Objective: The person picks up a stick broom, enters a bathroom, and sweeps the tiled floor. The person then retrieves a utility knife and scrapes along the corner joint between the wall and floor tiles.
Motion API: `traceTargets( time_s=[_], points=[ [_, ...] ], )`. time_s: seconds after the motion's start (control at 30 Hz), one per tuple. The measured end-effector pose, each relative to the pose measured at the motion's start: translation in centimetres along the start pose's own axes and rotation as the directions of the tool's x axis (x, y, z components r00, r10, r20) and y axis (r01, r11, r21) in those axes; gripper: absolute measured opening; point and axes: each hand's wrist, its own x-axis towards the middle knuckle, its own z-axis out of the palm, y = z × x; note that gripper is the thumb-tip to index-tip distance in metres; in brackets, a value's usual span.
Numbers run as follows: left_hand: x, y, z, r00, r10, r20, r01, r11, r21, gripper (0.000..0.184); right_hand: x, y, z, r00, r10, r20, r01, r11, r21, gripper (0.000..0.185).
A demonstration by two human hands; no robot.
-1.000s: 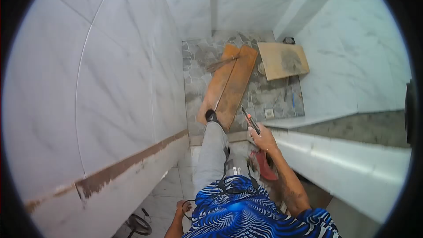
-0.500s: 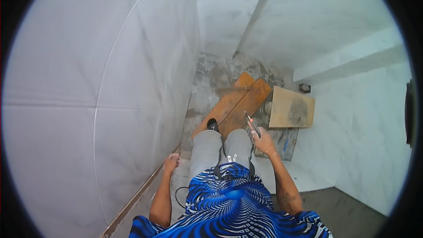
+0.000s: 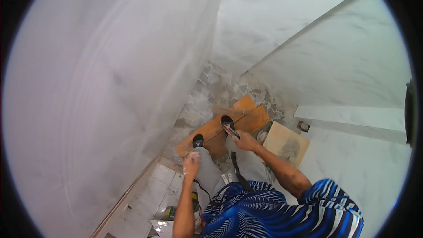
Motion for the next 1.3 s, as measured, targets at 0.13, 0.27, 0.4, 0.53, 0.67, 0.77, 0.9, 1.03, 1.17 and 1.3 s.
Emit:
traceTargets(
  time_s=[0.13, 0.27, 0.4, 0.53, 0.67, 0.77, 0.9, 1.03, 1.17, 1.3],
  points=[
    [-1.5, -0.3, 10.4, 0.975, -0.02, 0.222, -0.016, 0.987, 0.161, 0.024, 6.6, 4.5, -2.3, 0.999, 0.034, -0.035, -0.035, 0.999, -0.027, 0.037],
    [-4.9, -3.5, 16.1, 0.774, -0.341, 0.533, 0.221, 0.935, 0.278, 0.026, 13.4, 8.8, -3.7, 0.926, 0.35, 0.14, -0.377, 0.854, 0.358, 0.027],
    [-2.4, -6.1, 18.6, 0.656, -0.363, 0.661, 0.433, 0.899, 0.065, 0.026, 21.9, 17.7, -2.1, 0.964, 0.238, 0.118, -0.253, 0.69, 0.678, 0.015],
    [8.7, -12.9, 21.4, 0.648, -0.367, 0.667, 0.302, 0.928, 0.218, 0.024, 31.8, 24.2, -0.5, 0.964, 0.264, 0.016, -0.22, 0.767, 0.603, 0.018],
    [26.0, -16.5, 24.3, 0.757, 0.099, 0.646, -0.379, 0.872, 0.31, 0.021, 40.5, 30.4, 1.4, 0.96, 0.272, -0.062, -0.178, 0.768, 0.616, 0.019],
    [36.6, -18.5, 28.2, 0.7, 0.147, 0.698, -0.492, 0.809, 0.322, 0.017, 46.7, 35.3, 1.5, 0.953, 0.26, -0.158, -0.181, 0.902, 0.393, 0.022],
    [45.6, -20.4, 33.8, 0.645, 0.278, 0.712, -0.638, 0.709, 0.3, 0.016, 51.8, 39.5, 0.4, 0.909, -0.002, -0.417, -0.123, 0.954, -0.272, 0.026],
    [48.6, -23.0, 38.6, 0.555, 0.291, 0.779, -0.694, 0.678, 0.241, 0.019, 55.8, 43.1, -0.9, 0.825, -0.33, -0.46, -0.077, 0.739, -0.669, 0.029],
    [49.2, -26.0, 41.6, 0.51, 0.383, 0.77, -0.739, 0.653, 0.164, 0.02, 57.5, 44.5, -3.3, 0.872, -0.335, -0.358, -0.079, 0.625, -0.777, 0.034],
    [47.6, -28.5, 42.4, 0.575, 0.451, 0.683, -0.658, 0.751, 0.059, 0.018, 58.0, 43.8, -4.0, 0.906, -0.305, -0.294, -0.099, 0.523, -0.847, 0.027]
  ],
)
